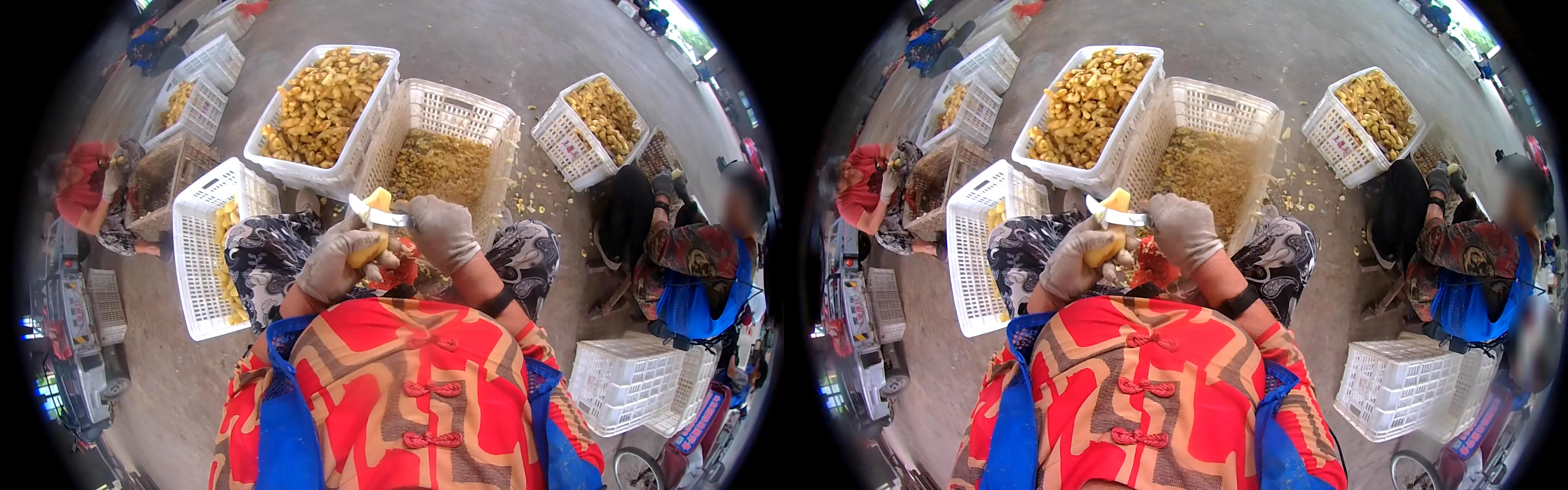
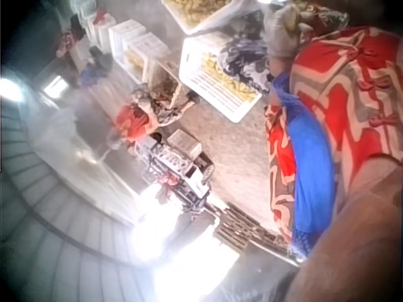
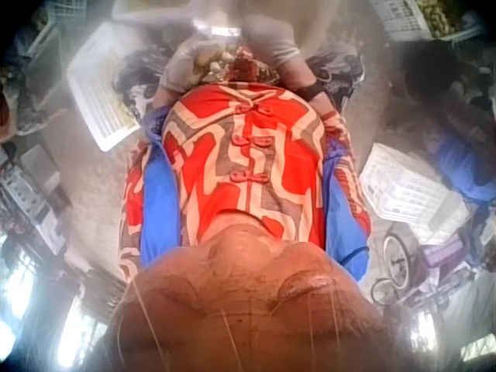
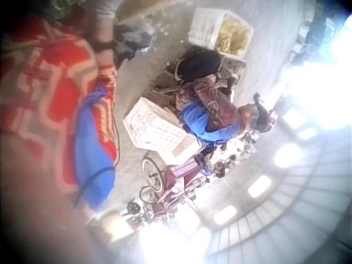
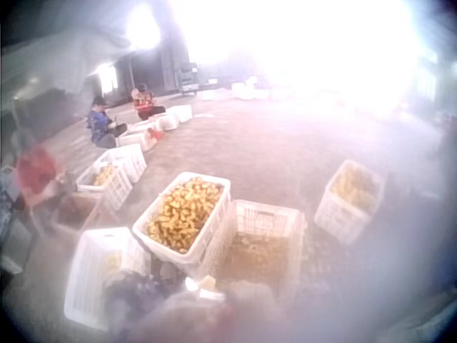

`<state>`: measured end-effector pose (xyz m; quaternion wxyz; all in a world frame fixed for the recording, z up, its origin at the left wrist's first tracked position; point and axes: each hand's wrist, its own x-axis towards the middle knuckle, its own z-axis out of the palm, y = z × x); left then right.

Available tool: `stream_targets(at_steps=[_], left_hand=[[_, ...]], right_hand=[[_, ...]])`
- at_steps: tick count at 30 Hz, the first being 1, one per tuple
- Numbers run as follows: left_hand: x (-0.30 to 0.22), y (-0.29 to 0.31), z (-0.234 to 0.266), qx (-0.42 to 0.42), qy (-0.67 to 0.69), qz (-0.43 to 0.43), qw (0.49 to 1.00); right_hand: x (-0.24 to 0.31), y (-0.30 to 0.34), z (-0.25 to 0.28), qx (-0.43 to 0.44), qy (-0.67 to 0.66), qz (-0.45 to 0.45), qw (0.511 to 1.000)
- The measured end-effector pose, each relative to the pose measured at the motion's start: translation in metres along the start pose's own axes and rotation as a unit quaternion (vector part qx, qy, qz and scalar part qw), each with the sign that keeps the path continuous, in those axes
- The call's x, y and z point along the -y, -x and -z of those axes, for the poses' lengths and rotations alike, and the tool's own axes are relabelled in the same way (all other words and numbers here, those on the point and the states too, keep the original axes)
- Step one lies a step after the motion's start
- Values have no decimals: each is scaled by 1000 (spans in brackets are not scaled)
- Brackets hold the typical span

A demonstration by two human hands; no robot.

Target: The person is peeling and slicing pieces of ginger by hand using a curved blade peeler while sitting in an industrial workspace.

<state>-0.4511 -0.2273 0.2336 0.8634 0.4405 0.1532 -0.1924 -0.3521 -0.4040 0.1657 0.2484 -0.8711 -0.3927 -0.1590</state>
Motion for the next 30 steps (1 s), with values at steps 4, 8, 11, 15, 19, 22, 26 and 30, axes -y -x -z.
stream_targets(at_steps=[4, 8, 11, 15, 19, 22, 26, 30], left_hand=[[-8, 11, -11, 33, -28, 0, 999], [-6, 7, -10, -22, -9, -22, 999], [-1, 3, -3, -30, -15, -23, 999], [4, -1, 3, -12, -32, -18, 999], [-6, 12, -8, -1, -62, -10, 998], [-17, 19, -18, 46, -47, -38, 997], [-5, 7, 4, 27, 36, -2, 999], [0, 3, 1, -24, -34, -35, 999]], right_hand=[[-43, -8, -2, 59, 102, -86, 989], [-11, -12, 31, 39, -20, -177, 983], [7, 0, 18, -9, -103, -39, 994], [4, 2, 1, 48, -14, -16, 999], [-36, -10, -9, 146, 159, -155, 964], [-40, -10, 4, 59, 71, -203, 975], [-12, -2, 11, -7, -21, -110, 994], [7, -3, 2, 17, 1, -21, 1000]])
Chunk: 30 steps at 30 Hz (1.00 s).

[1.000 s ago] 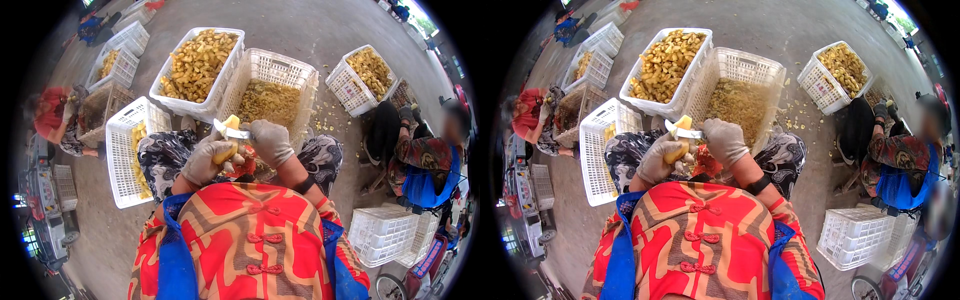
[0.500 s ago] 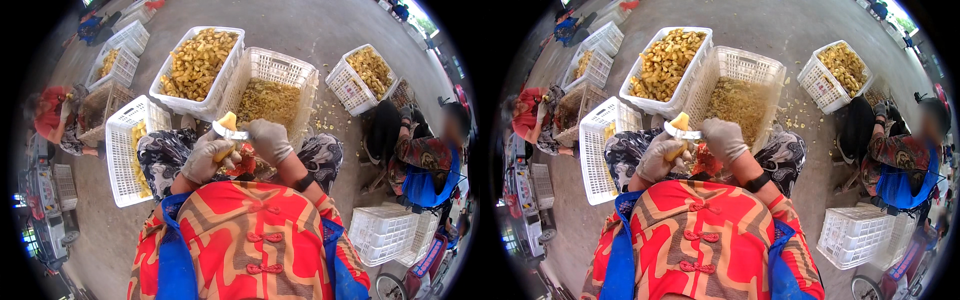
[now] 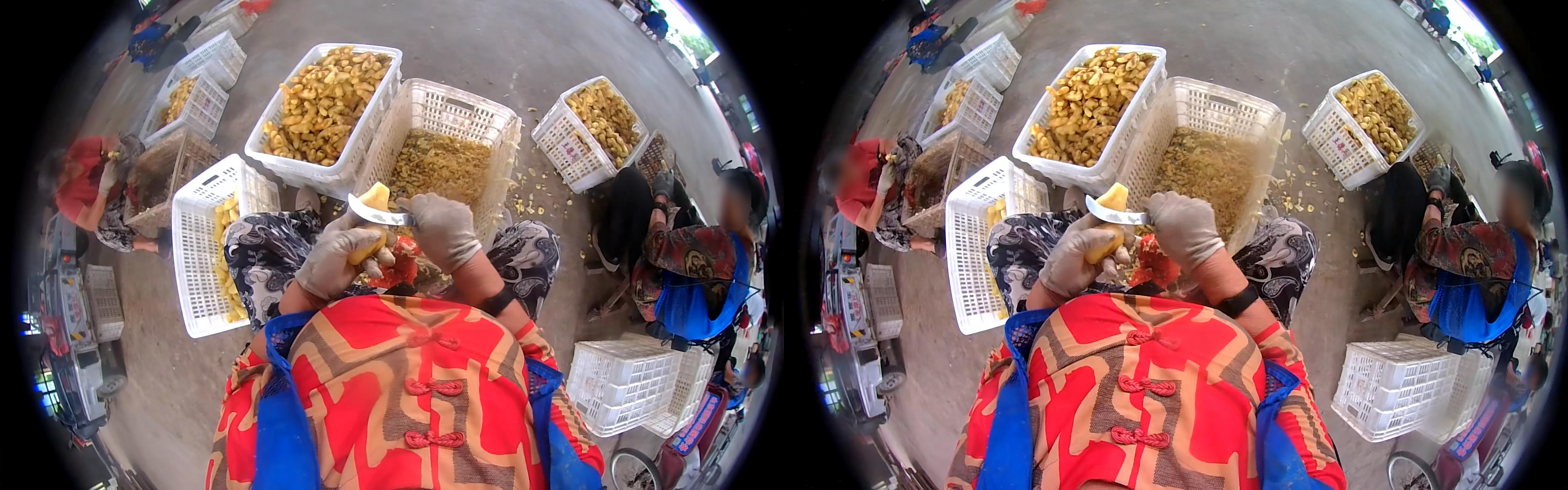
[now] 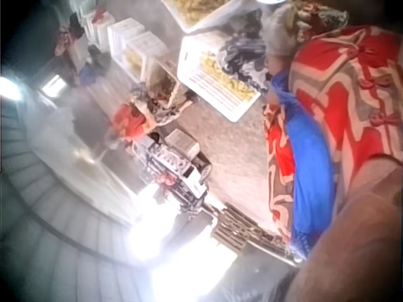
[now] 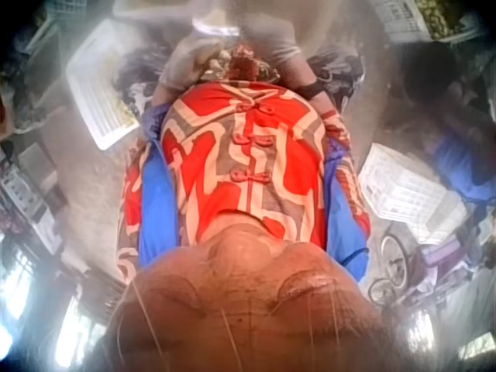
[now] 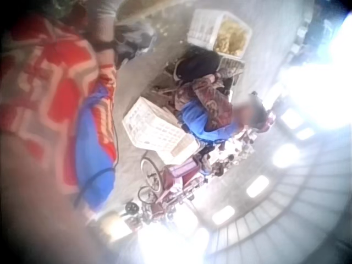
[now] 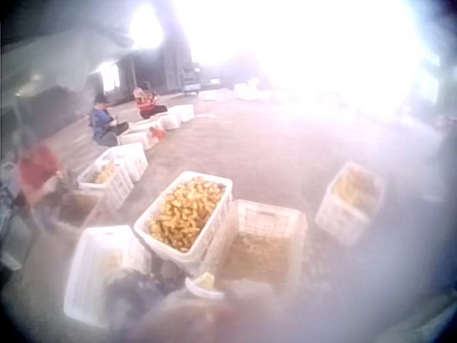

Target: The person is peeling and slicing pieces of ginger by hand using a curved blade peeler while sitting in an industrial workspace.

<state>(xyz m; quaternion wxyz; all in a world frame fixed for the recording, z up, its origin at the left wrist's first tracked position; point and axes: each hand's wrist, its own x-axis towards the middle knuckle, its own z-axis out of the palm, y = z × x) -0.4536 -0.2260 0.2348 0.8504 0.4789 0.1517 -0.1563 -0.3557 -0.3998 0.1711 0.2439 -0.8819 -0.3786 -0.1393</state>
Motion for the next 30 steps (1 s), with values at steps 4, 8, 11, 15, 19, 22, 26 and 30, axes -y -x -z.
stream_targets(at_steps=[4, 8, 11, 15, 19, 22, 26, 30], left_hand=[[-4, 4, -2, 23, -86, 12, 996], [-8, 0, -4, -4, -41, -33, 999], [0, -4, 1, -33, -33, -17, 999], [4, -7, 1, -36, -39, -12, 999], [4, -7, -3, -33, -49, -20, 998], [6, -5, -2, -37, -69, 0, 997], [-7, 5, -5, -17, -54, 0, 998], [-8, 10, 2, -8, 15, -10, 1000]], right_hand=[[-37, -3, -8, 46, 63, -69, 995], [-17, -9, 17, -13, 15, -56, 998], [3, -4, 8, -1, -23, -8, 1000], [2, 0, -2, 54, 2, -12, 998], [1, 0, -4, 47, 9, -4, 999], [-7, 2, -12, 20, 33, 5, 999], [-61, 2, -23, 79, 99, -154, 980], [-48, -1, -3, 4, -63, -280, 958]])
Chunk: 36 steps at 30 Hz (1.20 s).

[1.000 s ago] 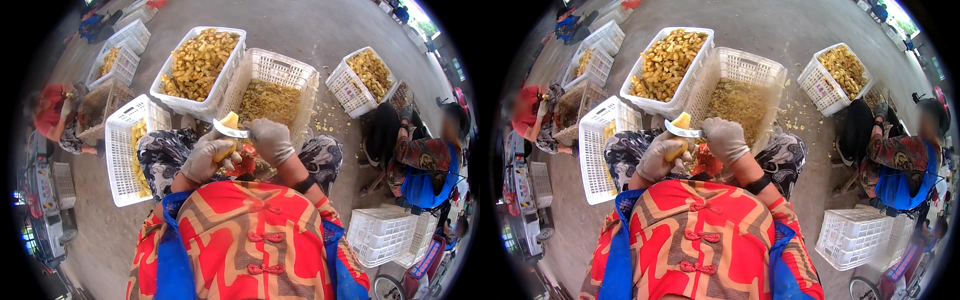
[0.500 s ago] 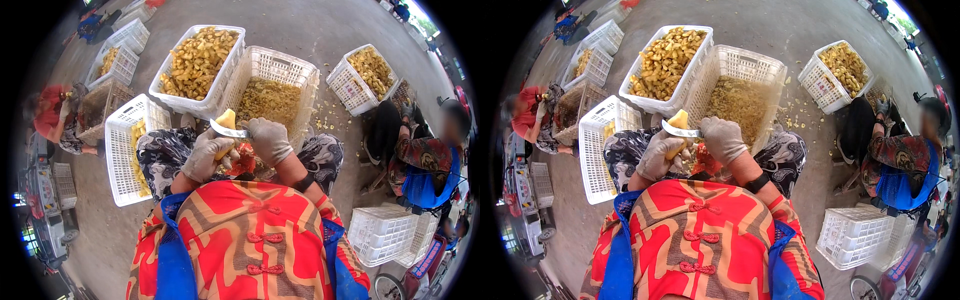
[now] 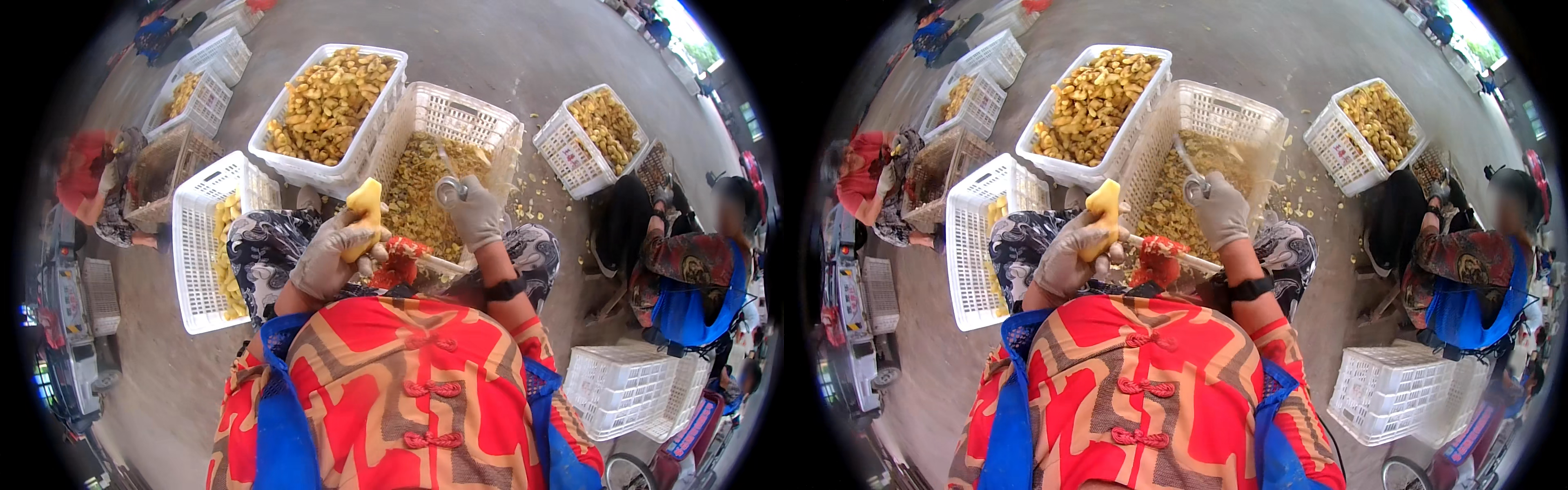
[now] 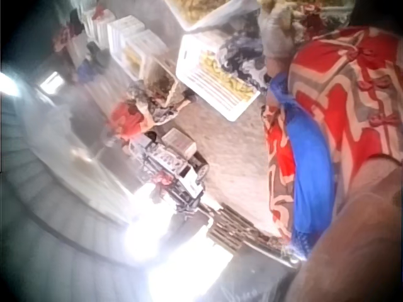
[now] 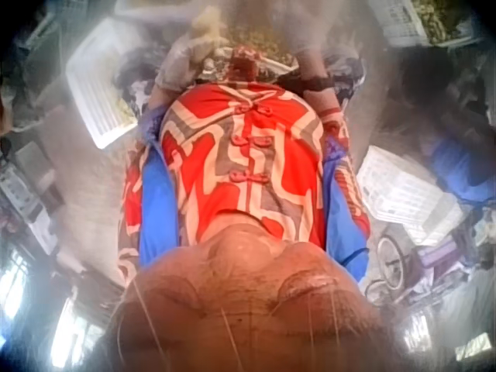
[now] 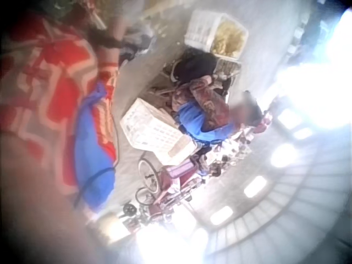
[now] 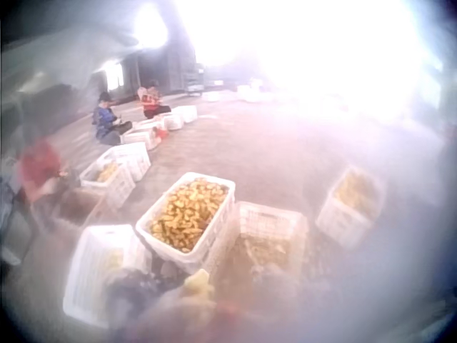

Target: The person is peeling and slicing pieces of ginger by hand using a curved blade peeler while sitting in an industrial workspace.

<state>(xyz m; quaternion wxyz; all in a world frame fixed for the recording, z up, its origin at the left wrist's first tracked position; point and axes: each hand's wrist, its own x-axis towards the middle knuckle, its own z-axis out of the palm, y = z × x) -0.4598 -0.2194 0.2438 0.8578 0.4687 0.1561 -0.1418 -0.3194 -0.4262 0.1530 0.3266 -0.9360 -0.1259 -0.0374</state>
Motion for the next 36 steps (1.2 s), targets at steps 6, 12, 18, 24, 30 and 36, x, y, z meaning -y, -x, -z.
stream_targets(at_steps=[6, 12, 18, 24, 30, 36], left_hand=[[5, -3, 16, 73, 14, 45, 996], [2, -4, 22, 112, 32, 65, 991], [7, -2, 22, 105, 38, 66, 992], [3, 0, 18, 29, -134, 7, 991], [17, -13, 22, -22, -237, -6, 971], [20, -14, 15, -37, -447, -223, 866]], right_hand=[[72, 14, 36, 67, -501, -134, 853], [51, 2, 27, -9, -492, -162, 855], [68, 24, 17, 71, -529, -117, 838], [45, 16, 15, -13, -585, -179, 790], [65, 31, 28, 99, -560, -132, 812], [76, 33, 20, 116, -514, -90, 845]])
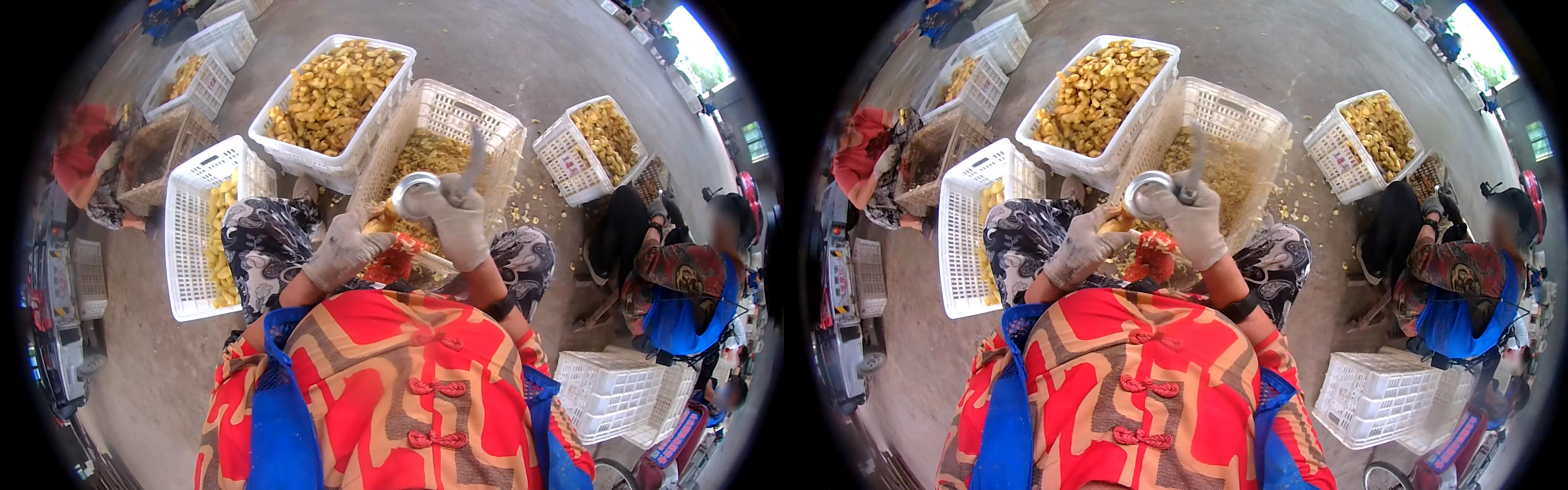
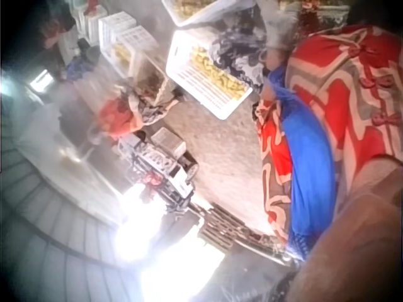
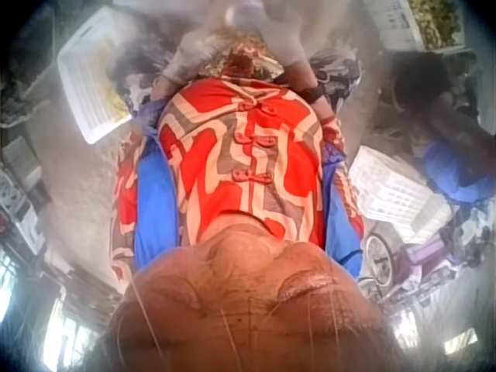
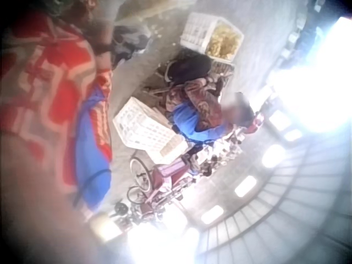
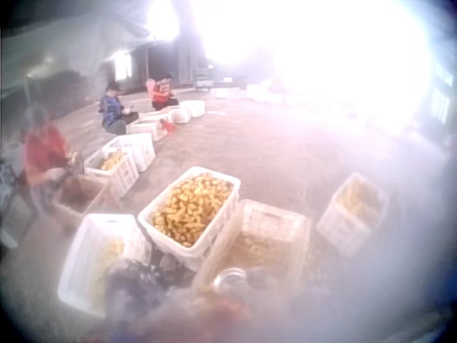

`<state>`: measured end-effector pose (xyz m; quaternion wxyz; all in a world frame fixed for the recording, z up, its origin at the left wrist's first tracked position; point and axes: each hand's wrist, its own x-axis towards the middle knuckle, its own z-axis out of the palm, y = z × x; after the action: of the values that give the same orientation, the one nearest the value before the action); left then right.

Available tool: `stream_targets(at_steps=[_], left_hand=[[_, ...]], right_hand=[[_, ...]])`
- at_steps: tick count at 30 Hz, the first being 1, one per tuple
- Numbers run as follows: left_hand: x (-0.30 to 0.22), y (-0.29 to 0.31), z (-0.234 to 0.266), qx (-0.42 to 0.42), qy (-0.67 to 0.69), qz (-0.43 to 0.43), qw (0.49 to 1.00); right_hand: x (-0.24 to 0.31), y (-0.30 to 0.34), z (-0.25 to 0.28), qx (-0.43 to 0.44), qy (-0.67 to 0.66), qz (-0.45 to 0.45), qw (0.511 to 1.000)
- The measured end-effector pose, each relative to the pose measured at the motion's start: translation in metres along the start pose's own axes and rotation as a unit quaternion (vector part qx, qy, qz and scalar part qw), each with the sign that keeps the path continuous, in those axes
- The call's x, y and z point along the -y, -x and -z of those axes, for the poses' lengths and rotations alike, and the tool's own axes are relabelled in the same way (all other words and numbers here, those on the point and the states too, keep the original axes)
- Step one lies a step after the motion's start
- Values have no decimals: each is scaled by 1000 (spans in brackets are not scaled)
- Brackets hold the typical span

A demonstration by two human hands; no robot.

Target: The person is peeling and slicing pieces of ginger by hand using a curved blade peeler while sitting in an industrial workspace.

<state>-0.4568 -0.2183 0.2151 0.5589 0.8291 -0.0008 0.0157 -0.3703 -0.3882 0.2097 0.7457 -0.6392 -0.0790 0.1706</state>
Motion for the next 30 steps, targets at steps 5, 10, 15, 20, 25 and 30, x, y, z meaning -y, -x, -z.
stream_targets(at_steps=[5, 10, 15, 20, 25, 30], left_hand=[[7, 2, 2, 3, 11, 59, 998], [4, 2, 14, 30, 358, 239, 902], [-1, 2, 16, 33, 327, 252, 910], [-3, -3, 8, 14, 290, 237, 927], [14, -7, 2, 31, 166, 146, 975], [36, -10, 2, 86, 84, 210, 970]], right_hand=[[-7, 5, 17, 55, 82, -55, 994], [6, 2, 29, -46, 25, -31, 998], [-13, 3, 33, 14, 287, 137, 948], [-16, 5, 26, 86, 574, 242, 777], [-16, 0, 25, 112, 661, 264, 693], [-30, -9, 35, 54, 742, 350, 569]])
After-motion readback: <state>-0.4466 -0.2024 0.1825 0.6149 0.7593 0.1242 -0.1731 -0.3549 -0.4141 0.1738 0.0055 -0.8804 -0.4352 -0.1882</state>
